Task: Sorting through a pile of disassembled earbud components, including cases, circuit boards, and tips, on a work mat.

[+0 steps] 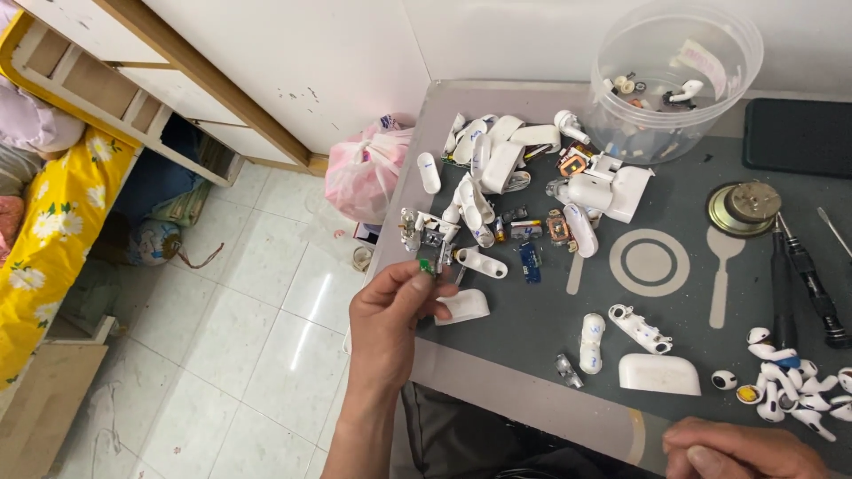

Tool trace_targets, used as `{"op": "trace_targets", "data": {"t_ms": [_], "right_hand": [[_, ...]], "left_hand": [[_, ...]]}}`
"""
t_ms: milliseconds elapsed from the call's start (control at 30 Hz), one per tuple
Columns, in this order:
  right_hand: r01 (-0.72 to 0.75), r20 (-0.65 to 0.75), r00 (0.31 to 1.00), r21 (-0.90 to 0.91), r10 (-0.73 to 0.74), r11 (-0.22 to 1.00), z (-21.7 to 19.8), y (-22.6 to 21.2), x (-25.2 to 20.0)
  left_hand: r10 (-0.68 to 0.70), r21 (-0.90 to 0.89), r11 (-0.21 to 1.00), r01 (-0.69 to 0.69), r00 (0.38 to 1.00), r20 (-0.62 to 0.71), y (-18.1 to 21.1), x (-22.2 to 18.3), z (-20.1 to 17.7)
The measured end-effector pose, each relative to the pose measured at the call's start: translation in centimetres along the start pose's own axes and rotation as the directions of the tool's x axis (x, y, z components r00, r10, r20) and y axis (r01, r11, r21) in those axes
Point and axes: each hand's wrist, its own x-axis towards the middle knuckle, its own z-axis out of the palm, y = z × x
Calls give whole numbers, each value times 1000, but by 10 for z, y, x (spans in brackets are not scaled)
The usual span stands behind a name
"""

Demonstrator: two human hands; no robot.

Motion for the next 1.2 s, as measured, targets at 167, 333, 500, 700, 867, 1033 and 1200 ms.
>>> {"op": "trace_targets", "data": {"t_ms": [167,333,500,700,867,1033,1200], "right_hand": [[-141,148,981,76,128,987,-13,15,7],[-77,-48,996,29,78,997,-5,14,3],[29,-87,996,27,-26,999,13,-8,4],[25,159,986,110,-43,994,2,-1,11],[98,-37,995,130,-94,987,20,-16,8],[161,-81,986,177,-148,971,26,-15,8],[353,-120,932,92,-341,931,42,-35,14]], "left_hand": [[469,506,744,-436,881,69,-3,-7,2],[790,655,222,-723,527,314,-8,-6,1],[795,650,204,-732,511,327,-12,-1,-2],[758,710,181,-680,557,341,-15,7,-2],[654,828,181,-531,694,302,-26,13,-12],[605,842,196,-502,738,299,-27,14,-11],[596,824,202,-529,734,325,-20,15,-5]]}}
